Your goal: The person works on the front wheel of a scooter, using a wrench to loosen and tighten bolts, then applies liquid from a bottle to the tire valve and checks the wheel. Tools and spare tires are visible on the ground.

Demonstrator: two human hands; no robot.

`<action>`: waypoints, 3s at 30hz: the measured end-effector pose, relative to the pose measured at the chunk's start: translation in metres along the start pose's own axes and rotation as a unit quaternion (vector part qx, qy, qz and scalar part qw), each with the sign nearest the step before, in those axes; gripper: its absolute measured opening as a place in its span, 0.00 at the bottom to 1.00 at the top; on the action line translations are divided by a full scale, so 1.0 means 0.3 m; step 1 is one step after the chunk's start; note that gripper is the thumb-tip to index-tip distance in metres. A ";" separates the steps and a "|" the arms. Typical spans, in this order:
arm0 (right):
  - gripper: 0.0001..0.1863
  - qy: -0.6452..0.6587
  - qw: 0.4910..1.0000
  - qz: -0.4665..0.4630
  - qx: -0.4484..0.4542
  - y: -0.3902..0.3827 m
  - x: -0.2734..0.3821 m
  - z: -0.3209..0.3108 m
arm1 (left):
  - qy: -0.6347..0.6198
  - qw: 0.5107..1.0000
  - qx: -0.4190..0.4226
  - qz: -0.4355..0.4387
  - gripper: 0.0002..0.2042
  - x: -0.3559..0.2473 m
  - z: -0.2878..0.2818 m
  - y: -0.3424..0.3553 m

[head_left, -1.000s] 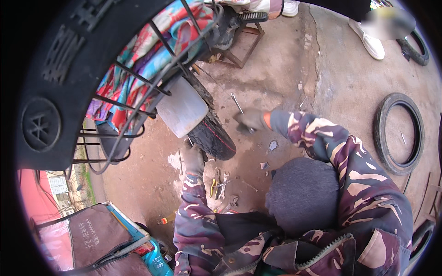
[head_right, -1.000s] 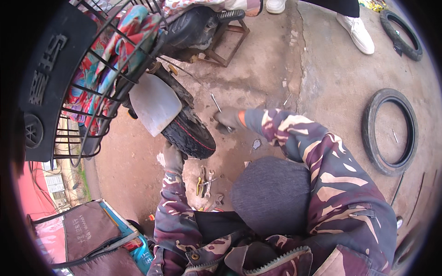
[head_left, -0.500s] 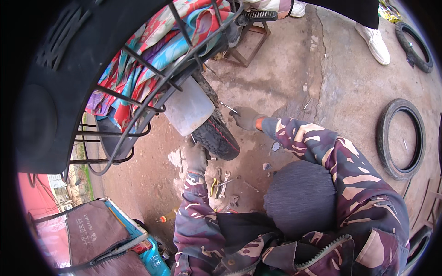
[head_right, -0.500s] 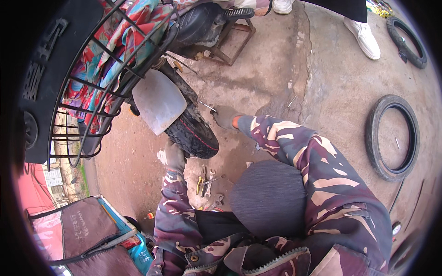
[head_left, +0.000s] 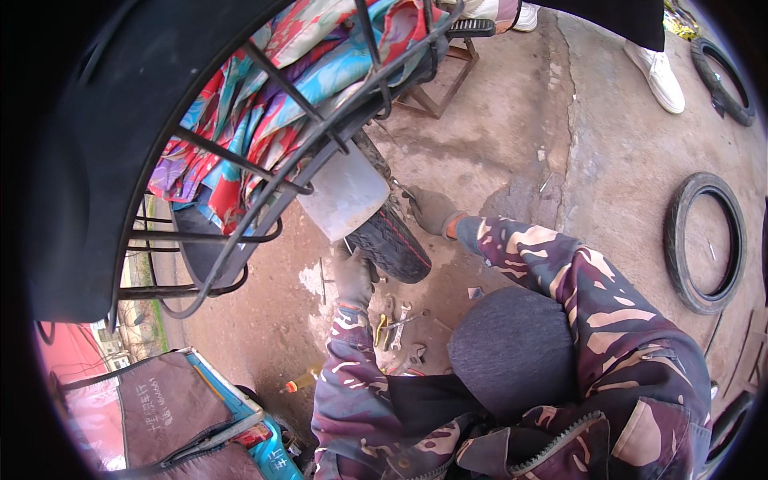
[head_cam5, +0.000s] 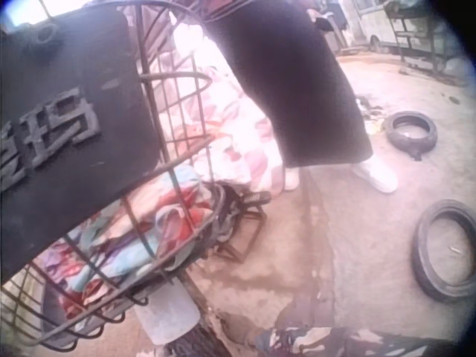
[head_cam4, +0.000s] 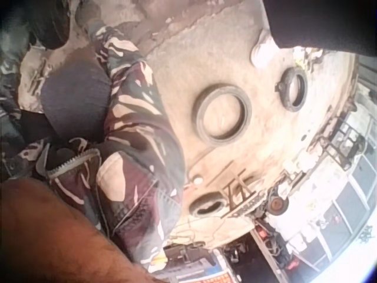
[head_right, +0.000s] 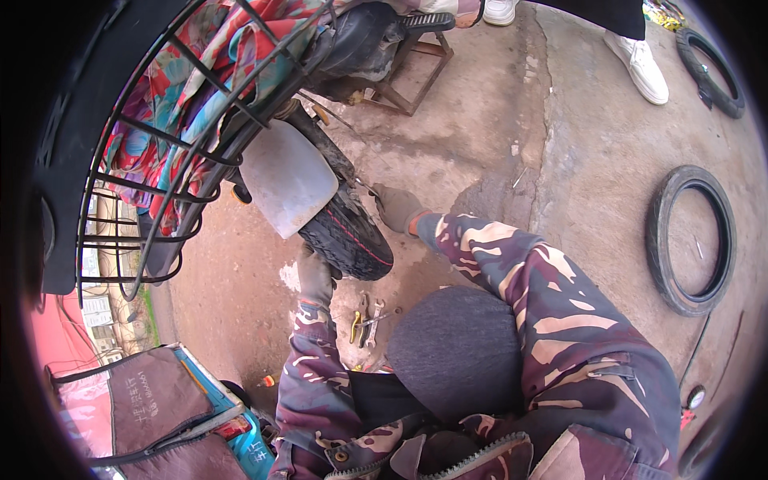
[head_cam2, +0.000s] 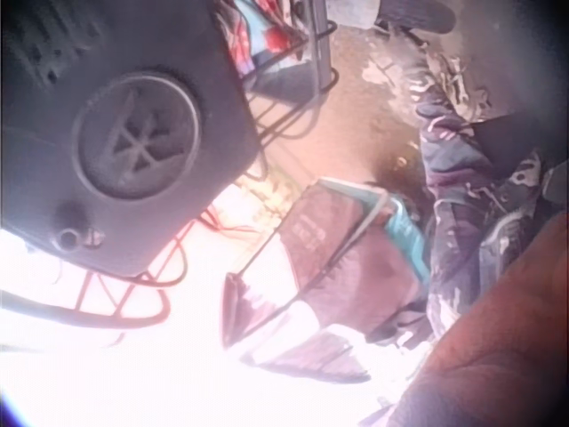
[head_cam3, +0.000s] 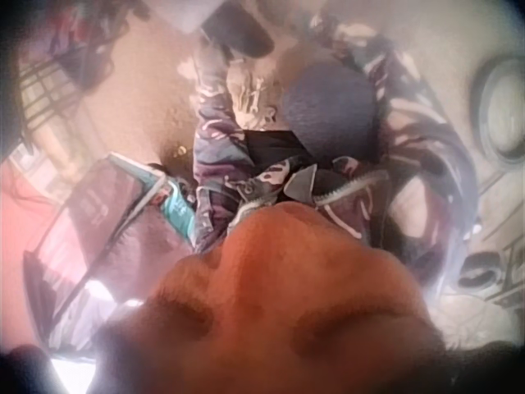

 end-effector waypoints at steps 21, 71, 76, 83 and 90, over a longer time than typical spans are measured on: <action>0.31 0.343 0.929 0.101 0.097 -0.059 -0.071 0.031 | -0.032 0.996 -0.022 0.074 0.19 0.029 -0.011 0.046; 0.29 0.232 0.970 0.068 -0.009 0.037 -0.265 -0.183 | 0.113 0.989 0.011 -0.094 0.16 -0.199 -0.045 -0.186; 0.20 0.157 0.952 0.261 0.019 -0.145 -0.370 -0.158 | 0.050 0.992 0.023 -0.118 0.14 -0.128 -0.097 -0.204; 0.16 0.185 0.850 0.420 0.258 -0.591 -0.394 0.216 | 0.027 0.972 0.086 -0.215 0.12 0.131 -0.135 -0.209; 0.30 0.115 0.844 0.254 0.458 -0.701 -0.213 0.452 | 0.043 0.972 0.074 -0.217 0.12 0.173 -0.185 -0.216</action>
Point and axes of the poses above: each hand's wrist, its own y-axis towards the middle knuckle, its own z-axis out of the palm, x = y × z, the point moved 10 cm from there along y, towards the middle knuckle, and after that the axes turned 6 degrees about x, right-handed, at the moved point
